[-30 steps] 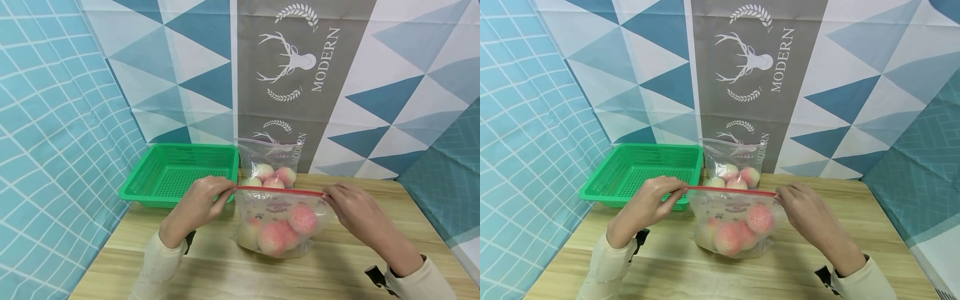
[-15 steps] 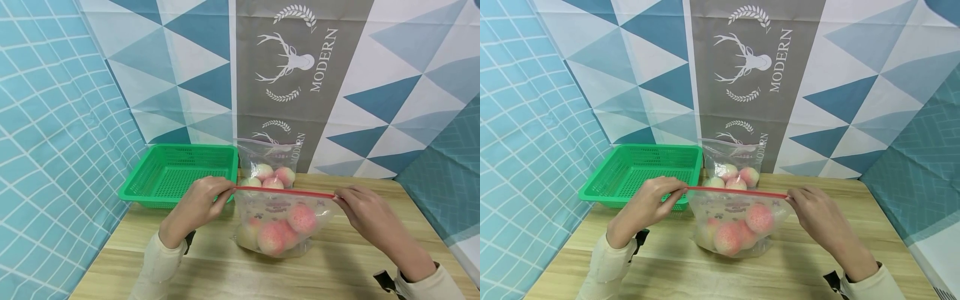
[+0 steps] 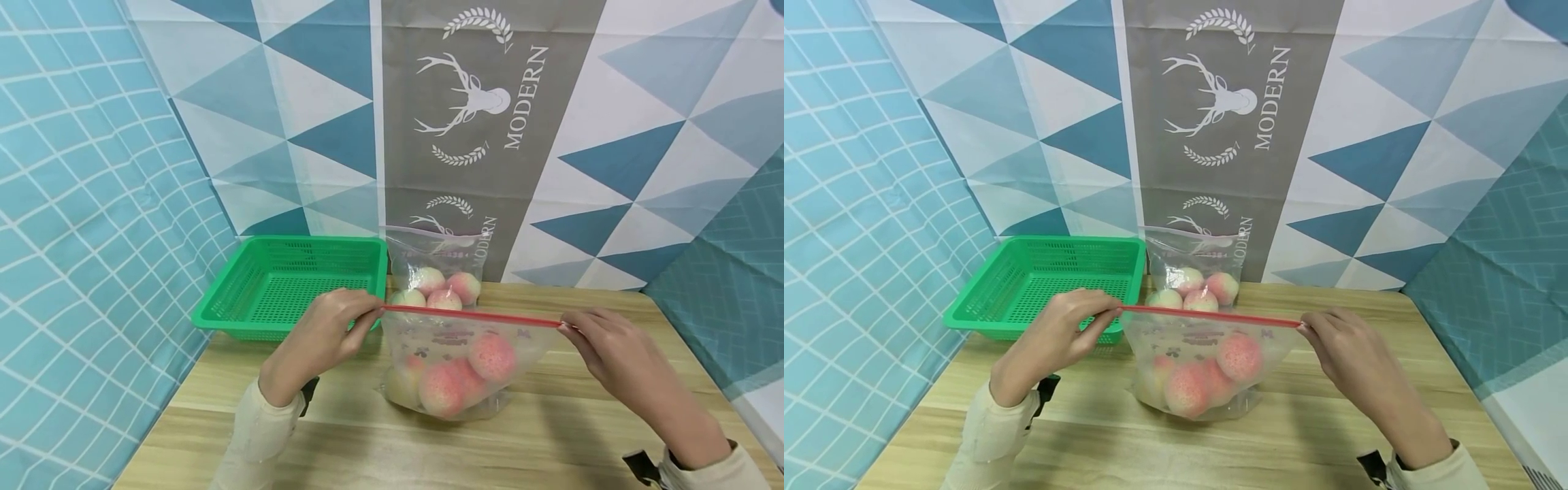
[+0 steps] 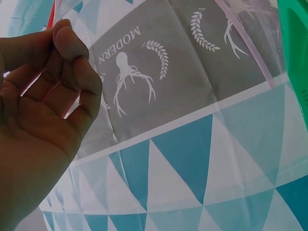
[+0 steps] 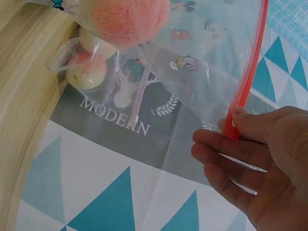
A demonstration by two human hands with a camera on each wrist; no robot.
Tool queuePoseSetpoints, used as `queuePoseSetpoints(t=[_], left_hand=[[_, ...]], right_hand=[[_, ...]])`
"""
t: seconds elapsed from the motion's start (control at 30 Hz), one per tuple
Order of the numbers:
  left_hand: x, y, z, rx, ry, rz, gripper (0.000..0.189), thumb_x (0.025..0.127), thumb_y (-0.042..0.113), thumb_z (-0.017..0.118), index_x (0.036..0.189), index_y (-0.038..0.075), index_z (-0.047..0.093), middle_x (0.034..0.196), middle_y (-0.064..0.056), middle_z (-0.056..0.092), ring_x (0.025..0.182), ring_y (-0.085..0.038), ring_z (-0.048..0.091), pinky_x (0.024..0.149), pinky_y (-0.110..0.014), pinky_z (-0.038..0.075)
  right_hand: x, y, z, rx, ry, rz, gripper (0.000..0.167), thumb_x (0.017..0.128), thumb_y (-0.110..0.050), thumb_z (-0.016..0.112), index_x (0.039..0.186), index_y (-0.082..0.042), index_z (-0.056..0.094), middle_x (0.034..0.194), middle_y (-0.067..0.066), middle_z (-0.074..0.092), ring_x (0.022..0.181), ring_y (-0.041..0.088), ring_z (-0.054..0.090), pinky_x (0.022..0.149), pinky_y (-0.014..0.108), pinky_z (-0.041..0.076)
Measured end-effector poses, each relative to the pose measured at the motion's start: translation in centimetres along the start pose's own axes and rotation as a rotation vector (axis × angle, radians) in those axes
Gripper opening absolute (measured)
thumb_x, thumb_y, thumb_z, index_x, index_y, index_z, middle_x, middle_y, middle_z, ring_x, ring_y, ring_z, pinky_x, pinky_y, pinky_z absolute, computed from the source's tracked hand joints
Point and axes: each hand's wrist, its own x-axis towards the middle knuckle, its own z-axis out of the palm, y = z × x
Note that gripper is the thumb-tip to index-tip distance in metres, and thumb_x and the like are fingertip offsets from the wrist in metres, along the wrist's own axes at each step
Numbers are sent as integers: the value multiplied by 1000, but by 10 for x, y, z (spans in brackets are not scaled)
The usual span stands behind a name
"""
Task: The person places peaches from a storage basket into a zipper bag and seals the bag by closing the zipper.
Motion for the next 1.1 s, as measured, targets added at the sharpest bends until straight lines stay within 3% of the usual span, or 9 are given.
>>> queuePoseSetpoints(t=[0.33, 0.43, 0.53, 0.57, 0.67, 0.83, 0.97, 1.1], left_hand=[[1, 2, 1, -8, -11, -5, 8, 92, 6, 70, 94, 8, 76, 82, 4, 71, 67, -7, 60, 64, -25, 50], [1, 1, 1, -9, -2, 2, 7, 92, 6, 70, 94, 8, 76, 82, 4, 70, 68, -8, 60, 64, -26, 51], [0, 0, 0, -7, 14, 4, 7, 92, 5, 69, 93, 7, 76, 83, 3, 71, 69, -9, 61, 66, -28, 52], [0, -1, -1, -3, 20, 1, 7, 92, 5, 69, 93, 7, 75, 83, 2, 71, 69, -10, 61, 66, -28, 52], [1, -3, -2, 10, 32, -22, 6, 92, 5, 69, 93, 7, 75, 86, 0, 72, 70, -11, 62, 67, -30, 53], [3, -11, 2, 25, 45, -83, 8, 93, 7, 69, 97, 5, 76, 89, -2, 73, 70, -10, 63, 65, -29, 53], [9, -28, 6, 49, 33, -136, 10, 96, 8, 65, 96, 5, 75, 83, -1, 70, 60, -8, 52, 55, -27, 46], [25, -49, 11, 114, -35, -182, 12, 99, 11, 62, 95, 7, 72, 74, 1, 62, 55, -10, 43, 53, -27, 41]], right_hand=[[-7, 3, -2, 17, 20, -8, 58, 107, -48, 32, 98, -5, 69, 88, 6, 70, 75, 20, 64, 59, 40, 55], [-9, 2, -3, 21, 27, -13, 35, 105, -34, 50, 95, -7, 69, 85, 2, 67, 69, 12, 58, 56, 27, 50], [-9, -1, -5, 35, 24, 13, 5, 93, -11, 69, 95, -7, 68, 85, 0, 65, 68, 10, 56, 57, 22, 46], [-8, -2, -5, 39, 23, 29, 10, 87, -5, 72, 96, -7, 68, 85, 0, 65, 68, 10, 56, 57, 22, 47], [-6, -4, -3, 55, 29, 78, 18, 85, -1, 74, 100, -5, 66, 84, 1, 65, 65, 9, 54, 53, 27, 47], [3, -1, 11, 105, 45, 129, 15, 91, -3, 69, 102, -3, 59, 77, 2, 63, 58, 10, 53, 48, 27, 41], [24, 6, 23, 164, 19, 188, 11, 96, -7, 64, 103, -2, 58, 74, 3, 63, 59, 13, 57, 48, 26, 45], [49, 20, 37, 220, 14, 226, 15, 101, -12, 59, 107, 1, 58, 77, 9, 65, 60, 13, 56, 49, 27, 46]])
